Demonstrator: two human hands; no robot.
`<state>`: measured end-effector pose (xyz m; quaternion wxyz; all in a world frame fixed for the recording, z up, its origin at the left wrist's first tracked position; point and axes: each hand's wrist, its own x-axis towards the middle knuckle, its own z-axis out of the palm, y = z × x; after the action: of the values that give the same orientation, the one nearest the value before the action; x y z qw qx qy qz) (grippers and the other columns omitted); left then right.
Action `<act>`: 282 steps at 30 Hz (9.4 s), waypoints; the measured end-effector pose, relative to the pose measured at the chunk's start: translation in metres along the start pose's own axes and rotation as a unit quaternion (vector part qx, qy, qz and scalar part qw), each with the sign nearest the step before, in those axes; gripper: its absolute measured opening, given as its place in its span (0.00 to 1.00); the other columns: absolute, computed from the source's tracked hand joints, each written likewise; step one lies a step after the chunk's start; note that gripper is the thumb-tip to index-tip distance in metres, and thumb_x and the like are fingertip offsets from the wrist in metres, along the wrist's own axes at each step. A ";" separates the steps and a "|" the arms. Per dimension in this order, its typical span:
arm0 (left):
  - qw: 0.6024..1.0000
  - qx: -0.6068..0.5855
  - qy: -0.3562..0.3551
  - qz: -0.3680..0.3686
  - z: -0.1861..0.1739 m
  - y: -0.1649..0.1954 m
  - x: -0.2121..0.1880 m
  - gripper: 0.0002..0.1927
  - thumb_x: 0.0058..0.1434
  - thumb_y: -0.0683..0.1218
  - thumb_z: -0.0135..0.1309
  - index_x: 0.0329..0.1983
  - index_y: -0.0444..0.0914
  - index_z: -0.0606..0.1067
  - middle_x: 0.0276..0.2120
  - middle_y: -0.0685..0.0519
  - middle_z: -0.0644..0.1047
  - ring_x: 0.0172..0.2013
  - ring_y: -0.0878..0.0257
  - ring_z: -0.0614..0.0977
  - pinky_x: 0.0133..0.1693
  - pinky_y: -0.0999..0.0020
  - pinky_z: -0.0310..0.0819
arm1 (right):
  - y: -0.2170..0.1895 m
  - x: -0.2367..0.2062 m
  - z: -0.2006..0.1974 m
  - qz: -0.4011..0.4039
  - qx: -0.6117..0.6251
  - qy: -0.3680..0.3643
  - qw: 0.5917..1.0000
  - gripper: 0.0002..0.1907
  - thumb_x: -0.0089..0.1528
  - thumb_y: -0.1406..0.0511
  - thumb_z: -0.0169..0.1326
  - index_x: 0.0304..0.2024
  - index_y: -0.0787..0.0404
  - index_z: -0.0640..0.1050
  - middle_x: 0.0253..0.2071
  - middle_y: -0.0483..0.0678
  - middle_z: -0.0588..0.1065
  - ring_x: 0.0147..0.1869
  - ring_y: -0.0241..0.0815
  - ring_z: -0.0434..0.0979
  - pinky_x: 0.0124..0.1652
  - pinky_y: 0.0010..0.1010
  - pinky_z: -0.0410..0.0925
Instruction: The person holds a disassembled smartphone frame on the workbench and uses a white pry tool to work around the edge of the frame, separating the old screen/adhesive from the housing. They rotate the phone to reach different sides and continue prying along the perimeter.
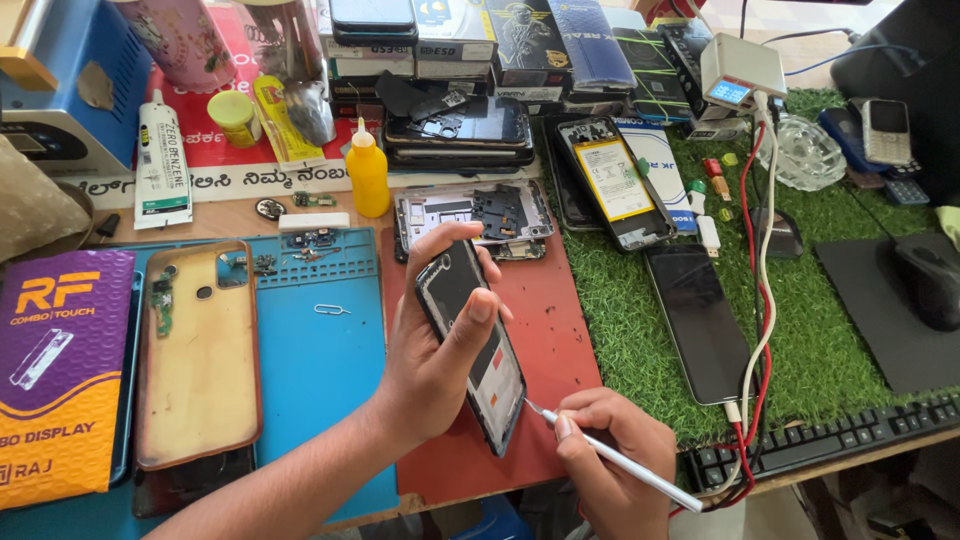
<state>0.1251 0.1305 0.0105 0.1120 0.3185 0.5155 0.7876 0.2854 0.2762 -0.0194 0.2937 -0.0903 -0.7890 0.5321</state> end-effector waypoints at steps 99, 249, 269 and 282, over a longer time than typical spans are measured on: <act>1.000 -0.011 -0.009 0.009 0.000 -0.002 -0.002 0.29 0.74 0.57 0.50 0.72 0.42 0.58 0.50 0.51 0.70 0.44 0.66 0.79 0.45 0.70 0.77 | -0.006 0.008 -0.009 0.055 -0.046 -0.059 0.996 0.05 0.51 0.73 0.60 0.26 0.69 0.75 0.29 0.49 0.79 0.27 0.30 0.72 0.28 0.22 0.65; 1.000 -0.012 0.005 0.010 0.002 0.004 -0.003 0.26 0.72 0.46 0.54 0.70 0.41 0.60 0.48 0.51 0.71 0.42 0.67 0.79 0.44 0.71 0.77 | -0.020 0.003 -0.007 0.000 -0.065 -0.066 0.996 0.06 0.52 0.73 0.60 0.31 0.69 0.78 0.34 0.50 0.79 0.32 0.34 0.79 0.32 0.23 0.71; 1.000 -0.011 0.015 0.005 0.003 0.004 -0.003 0.27 0.71 0.41 0.55 0.70 0.39 0.59 0.48 0.50 0.72 0.42 0.66 0.80 0.45 0.70 0.78 | -0.016 0.002 -0.012 0.007 -0.036 -0.077 0.996 0.06 0.54 0.70 0.61 0.31 0.68 0.79 0.33 0.49 0.80 0.33 0.36 0.80 0.34 0.25 0.71; 1.000 -0.019 0.015 -0.008 0.004 0.007 -0.002 0.27 0.69 0.40 0.56 0.68 0.42 0.61 0.46 0.52 0.71 0.41 0.67 0.78 0.39 0.71 0.77 | -0.019 0.004 -0.008 0.011 -0.056 -0.067 0.996 0.05 0.52 0.72 0.60 0.31 0.68 0.79 0.35 0.49 0.80 0.35 0.34 0.81 0.35 0.24 0.72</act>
<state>0.1304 0.1290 0.0171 0.1169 0.3003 0.5051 0.8006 0.2899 0.2761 0.0006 0.2283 -0.0796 -0.8345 0.4950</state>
